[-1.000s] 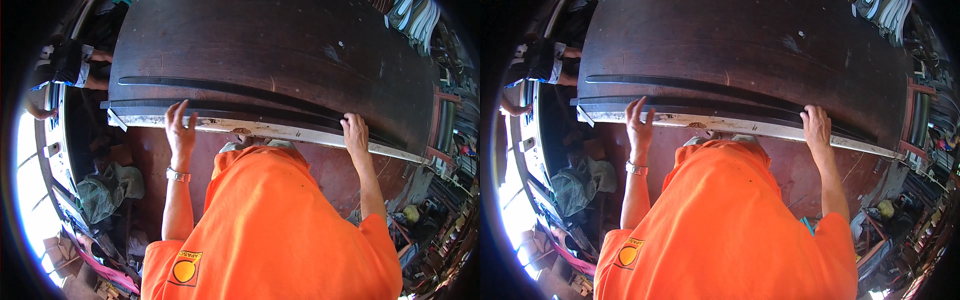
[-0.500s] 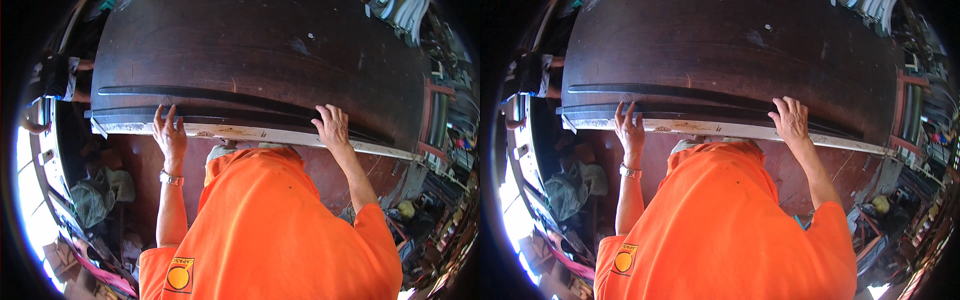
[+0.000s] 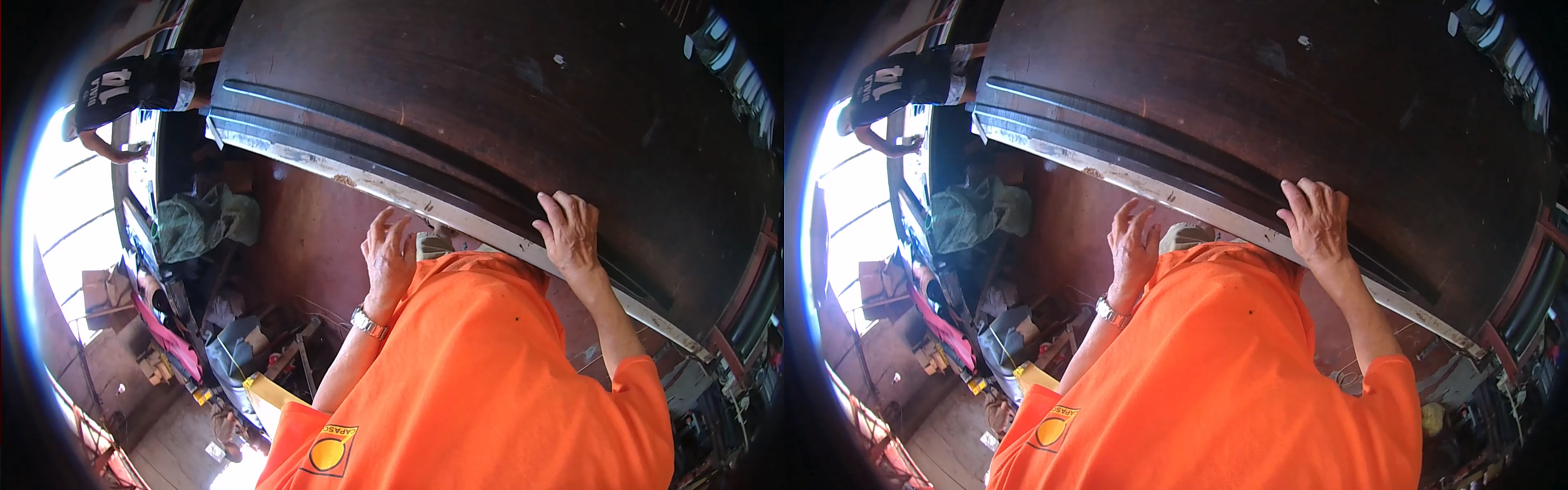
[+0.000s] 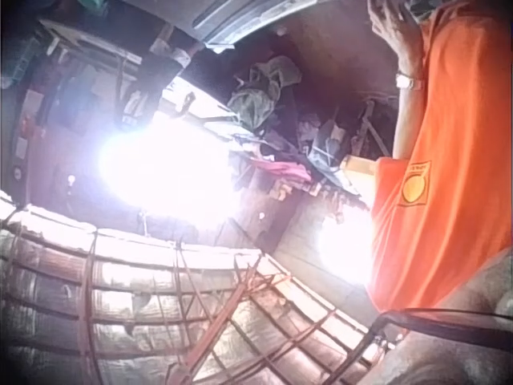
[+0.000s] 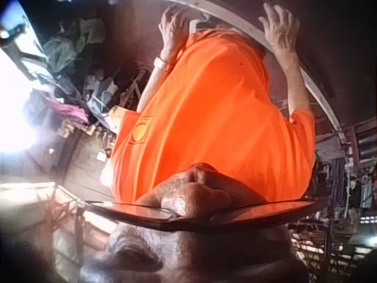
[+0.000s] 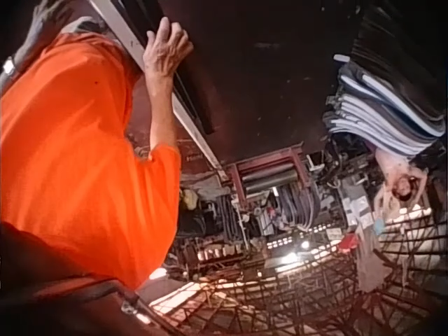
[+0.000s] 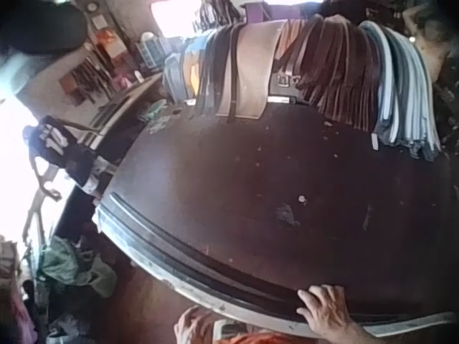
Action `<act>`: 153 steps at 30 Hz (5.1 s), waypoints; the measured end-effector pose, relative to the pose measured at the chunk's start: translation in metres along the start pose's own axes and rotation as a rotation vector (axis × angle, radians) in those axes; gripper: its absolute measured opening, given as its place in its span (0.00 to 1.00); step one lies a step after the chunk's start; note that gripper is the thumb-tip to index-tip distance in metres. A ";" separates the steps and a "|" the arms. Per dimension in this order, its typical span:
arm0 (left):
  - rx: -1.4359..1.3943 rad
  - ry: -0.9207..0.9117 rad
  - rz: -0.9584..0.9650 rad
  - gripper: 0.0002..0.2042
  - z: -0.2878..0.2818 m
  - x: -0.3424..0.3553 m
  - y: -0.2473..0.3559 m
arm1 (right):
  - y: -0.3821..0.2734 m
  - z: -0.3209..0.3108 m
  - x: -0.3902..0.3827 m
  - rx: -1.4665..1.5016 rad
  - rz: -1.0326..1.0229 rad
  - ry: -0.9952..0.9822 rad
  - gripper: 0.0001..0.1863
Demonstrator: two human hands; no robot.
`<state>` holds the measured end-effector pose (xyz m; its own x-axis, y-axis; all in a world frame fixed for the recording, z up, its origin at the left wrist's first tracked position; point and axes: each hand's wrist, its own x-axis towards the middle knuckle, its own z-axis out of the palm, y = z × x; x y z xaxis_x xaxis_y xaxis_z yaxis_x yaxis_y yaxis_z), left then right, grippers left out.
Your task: Marking a leather strip using a template and then cutting it precisely with a utility knife.
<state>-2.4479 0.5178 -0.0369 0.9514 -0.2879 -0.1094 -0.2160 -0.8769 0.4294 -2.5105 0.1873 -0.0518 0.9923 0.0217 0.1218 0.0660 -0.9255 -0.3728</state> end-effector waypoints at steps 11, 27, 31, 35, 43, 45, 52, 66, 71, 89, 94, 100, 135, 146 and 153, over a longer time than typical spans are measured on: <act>-0.182 -0.066 -0.063 0.12 0.009 -0.029 0.022 | 0.025 -0.019 0.026 0.004 -0.028 0.063 0.24; -0.197 -0.063 0.095 0.25 0.000 -0.004 0.063 | -0.015 0.009 0.009 0.245 -0.036 -0.155 0.17; 0.010 0.029 0.294 0.31 -0.006 0.035 0.074 | -0.031 -0.016 0.014 0.373 -0.058 -0.148 0.12; 0.062 -0.118 0.511 0.18 -0.032 0.069 0.052 | -0.039 -0.076 0.017 0.373 -0.111 -0.217 0.13; -0.056 -0.172 0.459 0.13 -0.175 0.025 0.035 | -0.034 -0.213 0.082 -0.200 -0.375 0.048 0.16; -0.224 -0.180 0.400 0.12 -0.191 -0.003 0.049 | -0.043 -0.239 0.112 -0.324 -0.435 0.204 0.15; -0.492 0.138 0.220 0.14 -0.152 -0.007 0.071 | -0.088 -0.243 0.238 -0.394 -0.577 0.523 0.09; -1.052 0.045 0.231 0.13 -0.074 -0.018 0.132 | -0.173 -0.247 0.290 -0.204 -1.068 0.635 0.13; -1.344 0.241 0.068 0.11 -0.091 0.000 0.119 | -0.191 -0.153 0.199 0.444 -0.768 0.189 0.39; -2.038 0.197 -0.610 0.07 -0.029 0.100 0.013 | -0.107 -0.106 0.027 0.515 -0.089 -0.286 0.34; -2.031 0.247 -0.605 0.07 -0.030 0.114 -0.009 | -0.107 -0.117 0.020 0.477 -0.083 -0.253 0.33; -1.992 0.305 -0.594 0.07 -0.037 0.135 -0.022 | -0.111 -0.128 0.023 0.463 -0.040 -0.235 0.29; -1.749 -0.046 -0.718 0.05 -0.001 0.106 -0.029 | -0.057 -0.132 0.002 0.157 -0.079 -0.056 0.23; -1.798 -0.048 -0.711 0.05 0.012 0.112 -0.032 | -0.059 -0.137 0.002 0.106 -0.102 -0.031 0.23; -1.772 -0.031 -0.700 0.04 0.006 0.113 -0.028 | -0.059 -0.135 0.004 0.126 -0.121 -0.011 0.22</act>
<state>-2.3361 0.5080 -0.0668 0.7481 -0.1303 -0.6507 0.6112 0.5171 0.5992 -2.5249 0.1914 0.0946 0.9773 0.1349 0.1632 0.1971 -0.8614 -0.4681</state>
